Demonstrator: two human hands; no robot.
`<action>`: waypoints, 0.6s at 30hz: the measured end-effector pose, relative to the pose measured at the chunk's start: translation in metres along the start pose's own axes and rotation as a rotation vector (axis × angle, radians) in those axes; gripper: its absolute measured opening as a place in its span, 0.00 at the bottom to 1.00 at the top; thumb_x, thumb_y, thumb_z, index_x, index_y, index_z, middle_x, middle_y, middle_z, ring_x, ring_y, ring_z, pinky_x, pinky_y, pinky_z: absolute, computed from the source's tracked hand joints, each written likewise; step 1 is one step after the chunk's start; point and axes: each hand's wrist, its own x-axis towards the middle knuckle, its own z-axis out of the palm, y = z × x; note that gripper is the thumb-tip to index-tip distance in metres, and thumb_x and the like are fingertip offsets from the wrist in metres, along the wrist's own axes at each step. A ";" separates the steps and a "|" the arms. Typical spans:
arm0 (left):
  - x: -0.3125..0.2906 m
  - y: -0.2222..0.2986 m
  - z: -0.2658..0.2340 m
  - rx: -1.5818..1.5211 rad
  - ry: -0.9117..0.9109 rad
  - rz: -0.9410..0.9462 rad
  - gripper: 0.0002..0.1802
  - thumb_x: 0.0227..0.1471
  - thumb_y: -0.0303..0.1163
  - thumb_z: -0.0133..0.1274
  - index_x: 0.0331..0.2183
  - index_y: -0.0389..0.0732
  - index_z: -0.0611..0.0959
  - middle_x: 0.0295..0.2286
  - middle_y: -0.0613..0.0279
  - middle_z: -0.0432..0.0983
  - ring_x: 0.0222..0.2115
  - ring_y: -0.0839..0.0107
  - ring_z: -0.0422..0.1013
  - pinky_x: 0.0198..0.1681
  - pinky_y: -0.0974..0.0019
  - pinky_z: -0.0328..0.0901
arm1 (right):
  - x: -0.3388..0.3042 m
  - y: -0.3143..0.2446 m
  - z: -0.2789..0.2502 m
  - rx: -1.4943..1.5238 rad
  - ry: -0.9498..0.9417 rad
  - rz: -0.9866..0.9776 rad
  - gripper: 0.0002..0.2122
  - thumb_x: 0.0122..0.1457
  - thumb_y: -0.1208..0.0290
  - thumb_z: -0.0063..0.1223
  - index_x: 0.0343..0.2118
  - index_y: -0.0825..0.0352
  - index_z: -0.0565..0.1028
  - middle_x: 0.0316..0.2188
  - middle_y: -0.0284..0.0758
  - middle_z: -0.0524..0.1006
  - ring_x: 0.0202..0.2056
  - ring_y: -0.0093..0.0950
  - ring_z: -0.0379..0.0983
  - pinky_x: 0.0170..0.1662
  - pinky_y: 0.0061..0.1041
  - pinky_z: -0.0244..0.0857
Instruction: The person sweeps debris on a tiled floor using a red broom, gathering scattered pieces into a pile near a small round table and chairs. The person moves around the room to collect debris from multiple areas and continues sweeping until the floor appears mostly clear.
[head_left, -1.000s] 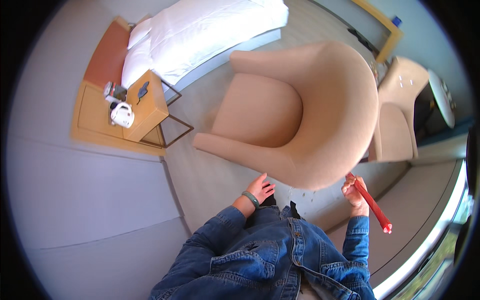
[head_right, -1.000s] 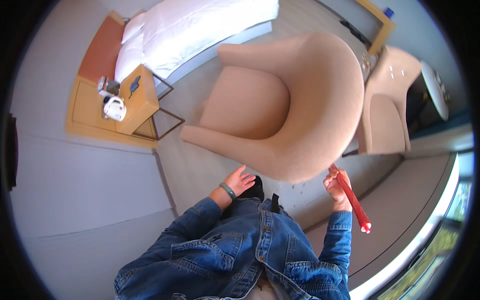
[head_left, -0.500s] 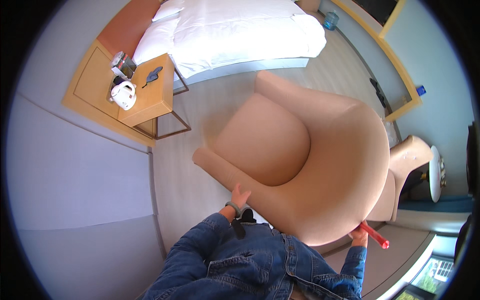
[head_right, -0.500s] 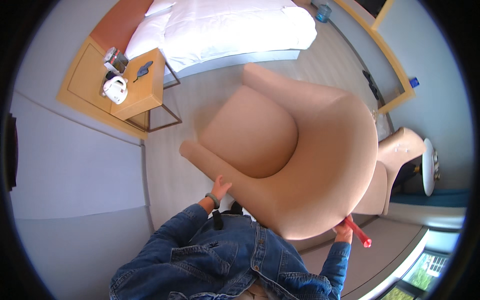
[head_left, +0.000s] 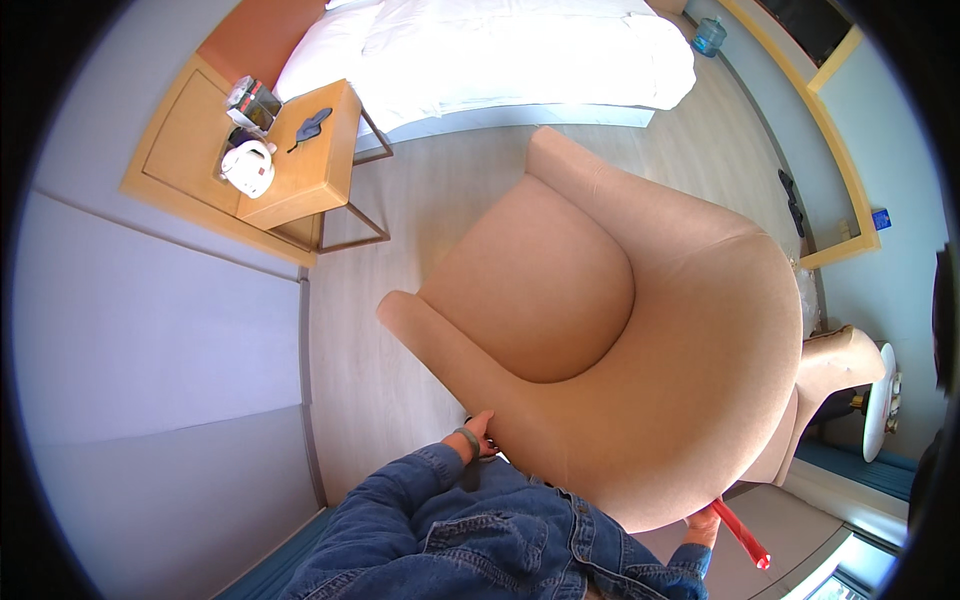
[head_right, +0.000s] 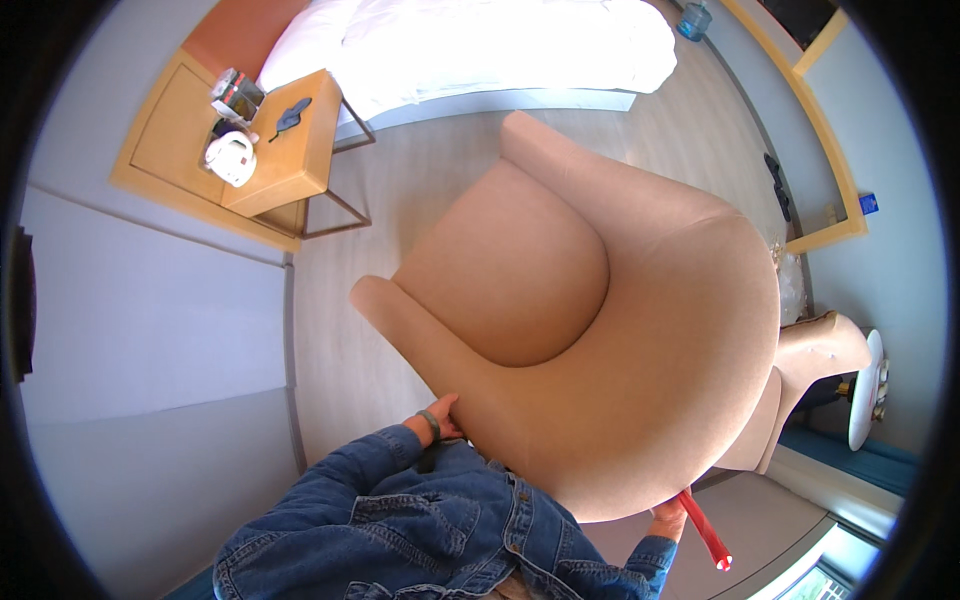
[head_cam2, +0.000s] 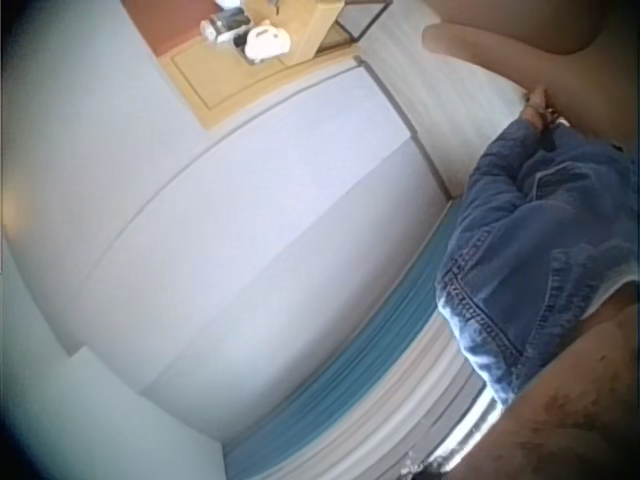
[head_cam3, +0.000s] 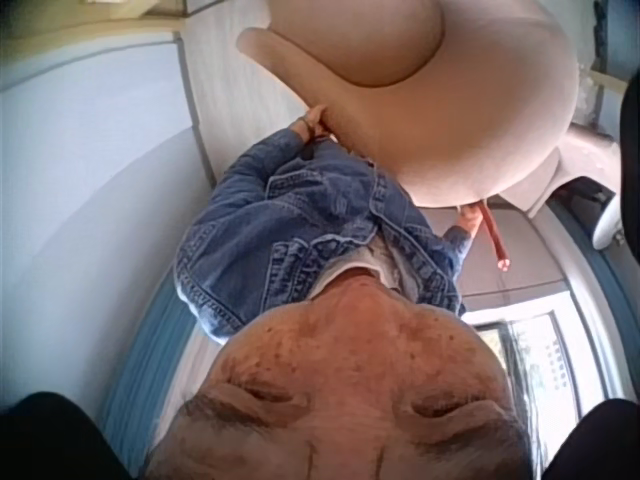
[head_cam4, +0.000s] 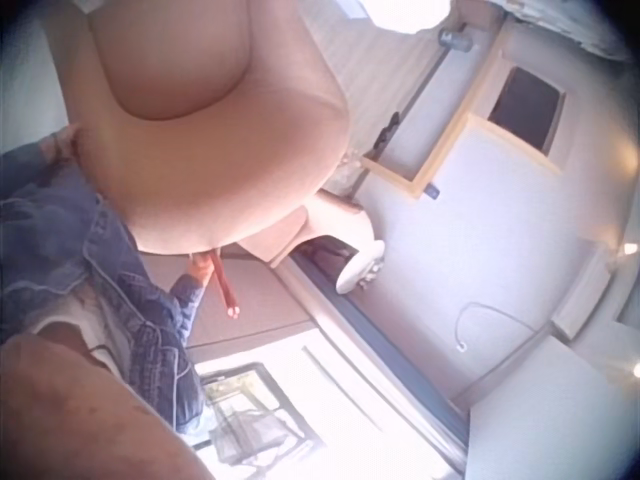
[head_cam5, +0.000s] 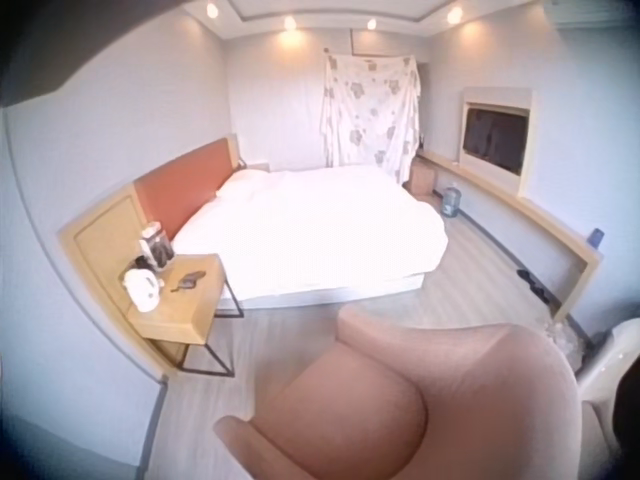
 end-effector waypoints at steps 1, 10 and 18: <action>0.003 0.000 0.001 0.005 -0.010 -0.019 0.24 0.53 0.49 0.50 0.48 0.48 0.74 0.47 0.62 0.72 0.48 0.60 0.67 0.50 0.50 0.62 | 0.001 0.001 0.000 -0.017 -0.023 -0.018 0.25 0.63 0.57 0.42 0.57 0.71 0.65 0.54 0.48 0.69 0.55 0.43 0.67 0.57 0.47 0.63; 0.005 0.017 0.008 0.033 -0.019 0.033 0.21 0.52 0.47 0.52 0.46 0.50 0.75 0.45 0.65 0.71 0.46 0.62 0.66 0.50 0.53 0.62 | 0.007 0.010 0.032 -0.029 -0.013 -0.086 0.25 0.63 0.56 0.42 0.56 0.70 0.65 0.53 0.46 0.71 0.53 0.43 0.69 0.57 0.45 0.64; -0.034 0.079 0.039 0.089 -0.187 0.353 0.25 0.50 0.46 0.53 0.49 0.51 0.70 0.46 0.65 0.67 0.47 0.63 0.62 0.51 0.50 0.57 | 0.078 0.023 0.111 -0.014 -0.026 -0.029 0.18 0.63 0.63 0.43 0.50 0.70 0.71 0.49 0.46 0.74 0.49 0.39 0.72 0.53 0.43 0.69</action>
